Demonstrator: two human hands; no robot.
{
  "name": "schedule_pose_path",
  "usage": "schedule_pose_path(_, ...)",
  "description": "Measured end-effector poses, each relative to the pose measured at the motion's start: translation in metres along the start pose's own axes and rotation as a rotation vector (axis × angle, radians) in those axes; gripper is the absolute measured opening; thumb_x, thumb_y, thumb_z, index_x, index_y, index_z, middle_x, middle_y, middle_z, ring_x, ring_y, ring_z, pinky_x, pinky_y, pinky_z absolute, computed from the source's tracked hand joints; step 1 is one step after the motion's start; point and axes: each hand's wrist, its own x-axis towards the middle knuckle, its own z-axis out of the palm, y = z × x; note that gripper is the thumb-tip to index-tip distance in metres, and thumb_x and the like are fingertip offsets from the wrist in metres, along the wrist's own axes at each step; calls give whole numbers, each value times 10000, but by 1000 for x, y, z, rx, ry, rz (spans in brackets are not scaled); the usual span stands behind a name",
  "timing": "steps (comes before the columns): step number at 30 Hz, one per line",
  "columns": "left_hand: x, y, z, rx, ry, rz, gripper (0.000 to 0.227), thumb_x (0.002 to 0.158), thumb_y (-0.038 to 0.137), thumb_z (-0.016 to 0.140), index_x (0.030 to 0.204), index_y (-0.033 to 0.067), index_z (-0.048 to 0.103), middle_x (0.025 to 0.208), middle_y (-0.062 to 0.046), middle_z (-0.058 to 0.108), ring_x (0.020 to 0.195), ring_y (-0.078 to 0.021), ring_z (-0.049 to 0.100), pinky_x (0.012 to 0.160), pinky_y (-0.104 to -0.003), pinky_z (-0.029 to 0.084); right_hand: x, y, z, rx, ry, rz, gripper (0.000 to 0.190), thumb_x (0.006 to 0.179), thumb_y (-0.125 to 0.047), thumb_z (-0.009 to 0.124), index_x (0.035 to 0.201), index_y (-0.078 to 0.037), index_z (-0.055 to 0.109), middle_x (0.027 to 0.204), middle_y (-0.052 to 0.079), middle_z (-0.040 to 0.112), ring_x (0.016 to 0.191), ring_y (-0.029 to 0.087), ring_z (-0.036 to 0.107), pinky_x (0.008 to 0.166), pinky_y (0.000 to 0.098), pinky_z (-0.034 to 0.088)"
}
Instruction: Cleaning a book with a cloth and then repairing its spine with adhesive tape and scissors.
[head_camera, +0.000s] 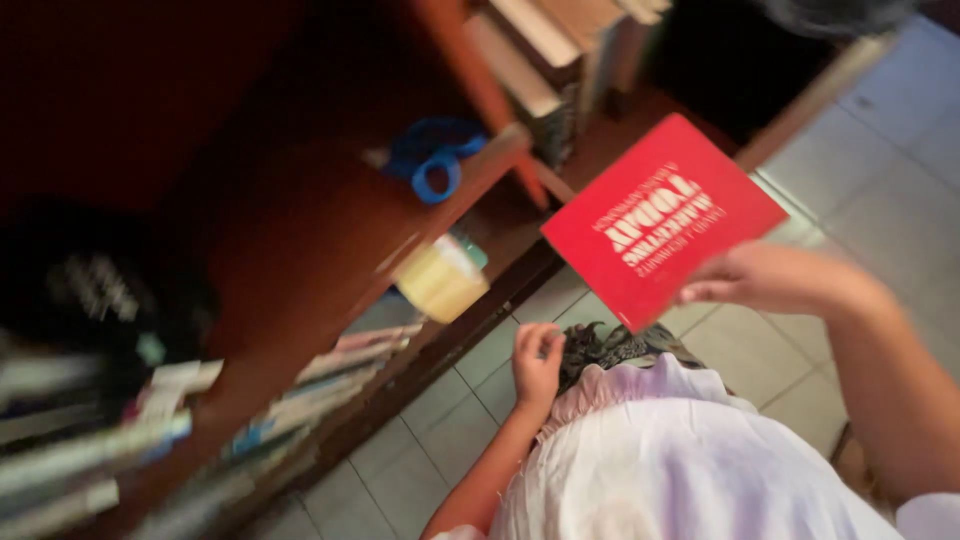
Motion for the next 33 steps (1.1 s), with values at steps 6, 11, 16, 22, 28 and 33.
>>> schedule_pose_path(6, 8, 34, -33, -170, 573, -73, 188, 1033, 153, 590, 1187, 49, 621, 1067, -73, 549, 917, -180, 559, 879, -324, 482, -58, -154, -69, -231, 673, -1000, 190, 972, -160, 636, 1110, -65, 727, 1027, 86, 742, 916, 243, 697, 810, 361, 526)
schedule_pose_path(11, 29, 59, -46, -284, 672, -35, 395, 1021, 231, 622, 1362, 47, 544, 1360, -119, 504, 1069, -230, 569, 964, -353, 487, 7, -229, -83, -736, 959, -1077, 231, 981, -95, 594, 1158, -62, 738, 1104, 104, 716, 966, 331, 657, 874, 416, 538)
schedule_pose_path(16, 35, 61, -44, -144, 855, 109, 258, 1055, 253, 590, 1192, 34, 592, 1140, -110, 492, 926, -208, 515, 887, -351, 464, 77, -254, -87, -960, 989, -625, 260, 934, -212, 548, 1111, -149, 728, 974, 113, 752, 789, 372, 763, 540, 501, 630)
schedule_pose_path(22, 24, -2, -62, -572, 1018, -537, 399, 955, 366, 577, 1291, 150, 556, 1346, -53, 579, 1245, -230, 561, 1001, -395, 467, 105, -250, -101, -1238, 1111, -500, 231, 970, -301, 556, 1028, -203, 757, 812, 13, 789, 695, 214, 807, 465, 358, 625)
schedule_pose_path(28, 42, -10, -75, -850, 890, -462, 606, 928, 323, 663, 1480, 188, 454, 1586, -115, 423, 1406, -271, 450, 1069, -434, 405, 112, -257, -127, -1118, 927, -570, 444, 990, -535, 646, 1010, -113, 783, 887, 146, 803, 801, 340, 793, 640, 401, 618)
schedule_pose_path(33, 60, -23, -73, -737, 906, -528, 663, 788, 439, 782, 1371, 208, 568, 1406, -107, 572, 1283, -239, 549, 1040, -425, 412, 24, -235, -125, -965, 805, -809, 287, 1064, -289, 525, 1157, -126, 743, 1061, 93, 767, 888, 307, 719, 765, 393, 533)
